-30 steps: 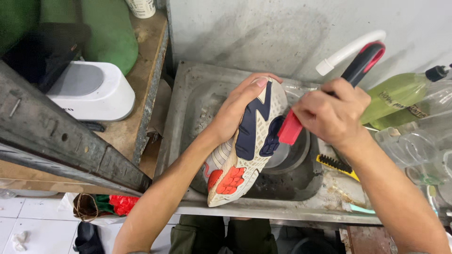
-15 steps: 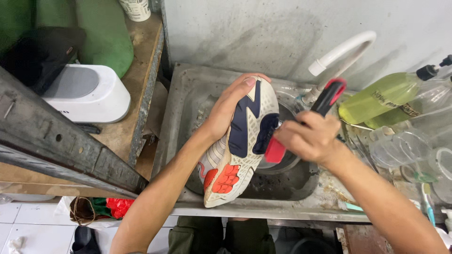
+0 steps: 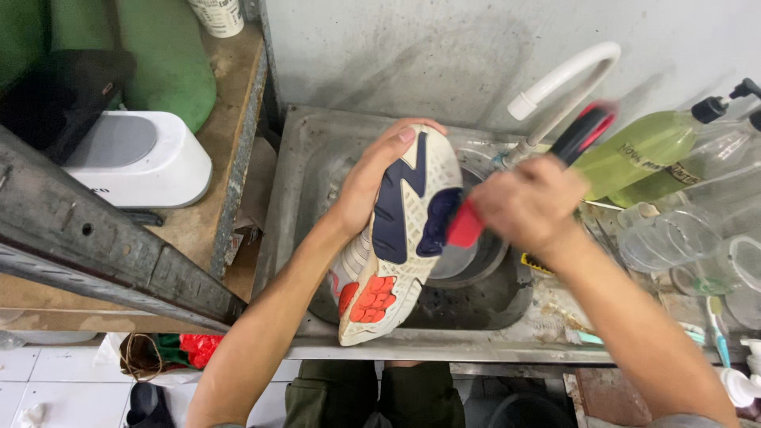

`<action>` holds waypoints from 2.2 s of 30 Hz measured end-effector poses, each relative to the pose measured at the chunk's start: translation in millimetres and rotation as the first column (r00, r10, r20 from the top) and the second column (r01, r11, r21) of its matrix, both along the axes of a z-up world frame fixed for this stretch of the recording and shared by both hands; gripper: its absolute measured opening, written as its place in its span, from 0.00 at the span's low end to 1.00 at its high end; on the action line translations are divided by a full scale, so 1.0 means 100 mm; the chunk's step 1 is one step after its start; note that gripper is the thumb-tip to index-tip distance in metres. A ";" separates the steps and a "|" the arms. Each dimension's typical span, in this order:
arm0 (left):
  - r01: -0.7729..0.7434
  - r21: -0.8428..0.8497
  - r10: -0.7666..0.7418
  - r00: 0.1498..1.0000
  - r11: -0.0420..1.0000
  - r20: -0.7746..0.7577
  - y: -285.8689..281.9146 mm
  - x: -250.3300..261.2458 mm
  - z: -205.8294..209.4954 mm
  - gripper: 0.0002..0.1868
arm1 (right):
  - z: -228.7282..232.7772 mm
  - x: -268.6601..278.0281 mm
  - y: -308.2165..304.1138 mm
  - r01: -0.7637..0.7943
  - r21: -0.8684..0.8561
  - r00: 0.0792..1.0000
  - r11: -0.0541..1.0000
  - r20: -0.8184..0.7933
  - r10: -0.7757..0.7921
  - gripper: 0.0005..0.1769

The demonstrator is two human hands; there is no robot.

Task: The person scrubs the sole of a sneaker using a red brush and a metal tool over a sink. They wipe the shoe with a gray cloth and continue scrubbing different sections of the sole.

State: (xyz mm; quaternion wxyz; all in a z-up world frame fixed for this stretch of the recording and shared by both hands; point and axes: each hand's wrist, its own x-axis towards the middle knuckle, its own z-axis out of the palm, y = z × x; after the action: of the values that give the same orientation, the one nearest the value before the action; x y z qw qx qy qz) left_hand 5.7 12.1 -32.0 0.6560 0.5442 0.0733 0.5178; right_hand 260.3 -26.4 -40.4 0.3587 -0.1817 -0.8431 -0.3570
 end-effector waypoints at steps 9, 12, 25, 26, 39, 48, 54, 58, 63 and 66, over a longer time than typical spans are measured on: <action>0.078 -0.239 -0.062 0.995 0.968 0.073 -0.27 -0.18 0.36 0.22 | 0.02 -0.31 -0.42 0.340 -0.472 0.781 0.814 -0.340 -0.524 0.15; 0.135 -0.263 -0.105 0.986 0.955 0.126 -0.12 -0.19 0.25 0.24 | 0.07 -0.55 -0.58 0.417 -0.855 0.572 0.310 -0.019 -0.820 0.13; 0.054 -0.357 -0.042 0.998 0.932 0.041 0.04 -0.19 0.09 0.21 | -0.52 -0.45 -0.54 0.576 -0.774 0.760 0.265 0.387 -0.522 0.13; 0.027 -0.346 -0.022 1.000 0.938 0.019 0.08 -0.19 0.04 0.21 | -0.48 -0.41 -0.49 0.547 -0.765 0.760 0.340 0.284 -0.584 0.12; -0.308 0.034 0.308 0.931 0.951 -0.195 0.09 -0.18 -0.04 0.19 | -0.06 -0.86 -0.54 0.146 -0.636 0.710 0.758 -0.466 -0.527 0.04; -0.365 0.000 0.354 0.902 0.931 -0.247 0.12 -0.09 -0.12 0.19 | -0.07 -0.96 -0.51 0.098 -0.615 0.650 0.783 -0.556 -0.518 0.04; -0.390 0.008 0.377 0.884 0.921 -0.277 0.10 -0.15 -0.06 0.20 | -0.34 -0.75 -0.42 0.135 -0.666 0.575 0.734 -0.551 -0.605 0.04; -0.403 -0.001 0.384 0.872 0.915 -0.303 0.10 -0.08 -0.10 0.19 | -0.20 -0.91 -0.49 0.062 -0.636 0.570 0.769 -0.610 -0.551 0.03; -0.411 -0.044 0.385 0.881 0.910 -0.274 0.08 -0.16 -0.06 0.19 | -0.46 -0.64 -0.34 0.180 -0.657 0.614 0.733 -0.507 -0.605 0.05; -0.419 0.000 0.400 0.868 0.908 -0.293 0.15 -0.09 -0.12 0.19 | -0.22 -0.80 -0.48 0.097 -0.603 0.629 0.792 -0.579 -0.518 0.03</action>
State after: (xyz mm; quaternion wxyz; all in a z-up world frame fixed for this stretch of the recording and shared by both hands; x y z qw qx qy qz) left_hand -3.4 27.3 -43.6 0.5306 0.5642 0.2973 0.5583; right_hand 179.9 -74.1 -62.5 0.5270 -0.5433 -0.6494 -0.0738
